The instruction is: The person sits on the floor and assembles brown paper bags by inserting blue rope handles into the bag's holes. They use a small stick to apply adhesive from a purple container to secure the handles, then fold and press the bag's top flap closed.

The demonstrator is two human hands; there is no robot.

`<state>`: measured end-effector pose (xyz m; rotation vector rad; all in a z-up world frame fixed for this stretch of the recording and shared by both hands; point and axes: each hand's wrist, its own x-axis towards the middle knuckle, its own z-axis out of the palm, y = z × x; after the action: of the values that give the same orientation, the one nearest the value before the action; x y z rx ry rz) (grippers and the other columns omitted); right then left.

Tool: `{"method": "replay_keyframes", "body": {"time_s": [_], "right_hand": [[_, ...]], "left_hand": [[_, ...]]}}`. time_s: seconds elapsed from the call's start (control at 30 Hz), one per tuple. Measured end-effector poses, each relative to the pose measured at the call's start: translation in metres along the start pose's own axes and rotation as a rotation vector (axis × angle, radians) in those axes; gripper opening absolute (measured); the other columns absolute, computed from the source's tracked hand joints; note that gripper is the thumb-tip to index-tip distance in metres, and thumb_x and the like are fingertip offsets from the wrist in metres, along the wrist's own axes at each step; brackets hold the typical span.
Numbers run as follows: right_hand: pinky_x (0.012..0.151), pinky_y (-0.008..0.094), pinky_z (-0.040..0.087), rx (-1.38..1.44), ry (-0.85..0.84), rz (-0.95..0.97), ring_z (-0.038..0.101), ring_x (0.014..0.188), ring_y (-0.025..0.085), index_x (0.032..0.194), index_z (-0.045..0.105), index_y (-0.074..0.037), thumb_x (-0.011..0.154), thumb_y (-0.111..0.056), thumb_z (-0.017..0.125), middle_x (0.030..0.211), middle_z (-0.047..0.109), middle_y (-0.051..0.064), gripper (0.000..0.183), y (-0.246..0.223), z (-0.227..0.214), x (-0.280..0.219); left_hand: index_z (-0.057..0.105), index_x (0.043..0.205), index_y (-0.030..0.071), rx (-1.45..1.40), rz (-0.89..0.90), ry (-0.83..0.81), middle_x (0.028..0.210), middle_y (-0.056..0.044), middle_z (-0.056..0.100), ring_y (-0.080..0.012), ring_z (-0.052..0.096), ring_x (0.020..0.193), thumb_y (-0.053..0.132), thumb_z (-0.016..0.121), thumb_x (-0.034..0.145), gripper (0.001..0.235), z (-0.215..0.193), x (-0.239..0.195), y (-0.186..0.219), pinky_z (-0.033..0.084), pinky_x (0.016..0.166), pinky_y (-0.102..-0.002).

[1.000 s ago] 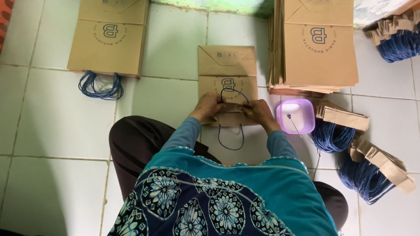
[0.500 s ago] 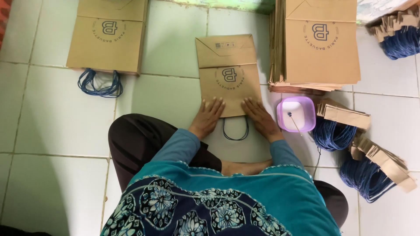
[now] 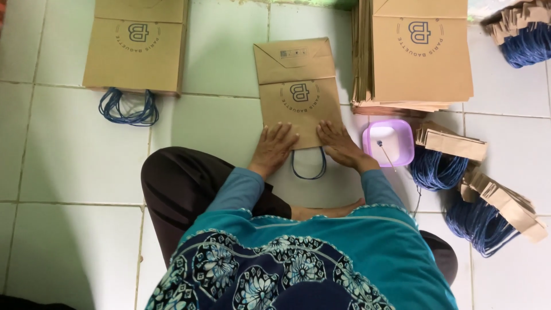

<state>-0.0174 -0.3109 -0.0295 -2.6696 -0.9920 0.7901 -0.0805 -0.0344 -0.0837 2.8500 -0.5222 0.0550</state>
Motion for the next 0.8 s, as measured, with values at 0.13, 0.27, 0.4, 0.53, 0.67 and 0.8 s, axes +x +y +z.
{"method": "replay_keyframes", "body": {"time_s": [0.13,0.27,0.4,0.53,0.67,0.8], "right_hand": [[0.125,0.061,-0.001,-0.04,0.104,0.121,0.005,0.159,0.031,0.167,0.015,-0.019,0.105,-0.064,0.018,0.173,0.009,0.011,0.076,-0.036,0.027,-0.005],[0.125,0.059,0.004,-0.292,0.438,0.103,0.006,0.158,0.036,0.167,0.012,-0.02,0.106,-0.06,0.03,0.173,0.007,0.014,0.075,-0.062,0.075,-0.008],[0.127,0.057,-0.001,-0.301,0.375,0.199,0.003,0.159,0.032,0.166,0.009,-0.011,0.108,-0.061,0.022,0.172,0.008,0.016,0.079,-0.096,0.068,0.002],[0.127,0.055,0.001,-0.291,0.452,0.167,0.005,0.159,0.033,0.167,0.008,-0.013,0.106,-0.058,0.028,0.173,0.006,0.014,0.078,-0.094,0.07,0.004],[0.127,0.055,0.001,-0.246,0.449,0.159,-0.001,0.158,0.034,0.166,0.005,-0.014,0.105,-0.058,0.03,0.174,-0.002,0.012,0.08,-0.093,0.069,0.005],[0.126,0.055,-0.002,-0.193,0.411,0.171,-0.006,0.158,0.035,0.166,0.003,-0.013,0.105,-0.059,0.029,0.173,-0.006,0.013,0.081,-0.093,0.07,0.006]], "left_hand": [[0.057,0.132,0.035,-0.002,-0.016,0.202,0.152,0.0,0.032,-0.0281,0.027,0.144,0.034,0.057,0.098,0.034,0.014,-0.001,0.015,0.025,0.117,-0.056],[0.041,0.145,0.029,0.009,-0.067,0.137,0.157,-0.008,0.024,-0.0319,0.023,0.146,0.035,0.049,0.1,0.046,-0.007,-0.011,0.03,0.021,0.117,-0.056],[0.02,0.162,0.035,-0.044,-0.1,-0.046,0.171,-0.005,0.009,-0.0307,0.005,0.157,0.041,0.04,0.105,0.06,-0.022,-0.012,0.033,0.008,0.123,-0.059],[0.015,0.162,0.035,-0.017,-0.113,-0.102,0.171,-0.005,0.006,-0.0309,0.003,0.157,0.041,0.036,0.105,0.061,-0.026,-0.009,0.035,0.006,0.124,-0.059],[0.015,0.162,0.034,0.025,-0.097,-0.073,0.171,-0.005,0.007,-0.0317,0.003,0.157,0.041,0.037,0.104,0.062,-0.023,-0.009,0.034,0.006,0.123,-0.06],[0.018,0.162,0.035,0.038,-0.073,-0.023,0.171,-0.006,0.01,-0.0327,0.004,0.157,0.042,0.037,0.104,0.062,-0.019,-0.009,0.033,0.006,0.123,-0.06]]}}
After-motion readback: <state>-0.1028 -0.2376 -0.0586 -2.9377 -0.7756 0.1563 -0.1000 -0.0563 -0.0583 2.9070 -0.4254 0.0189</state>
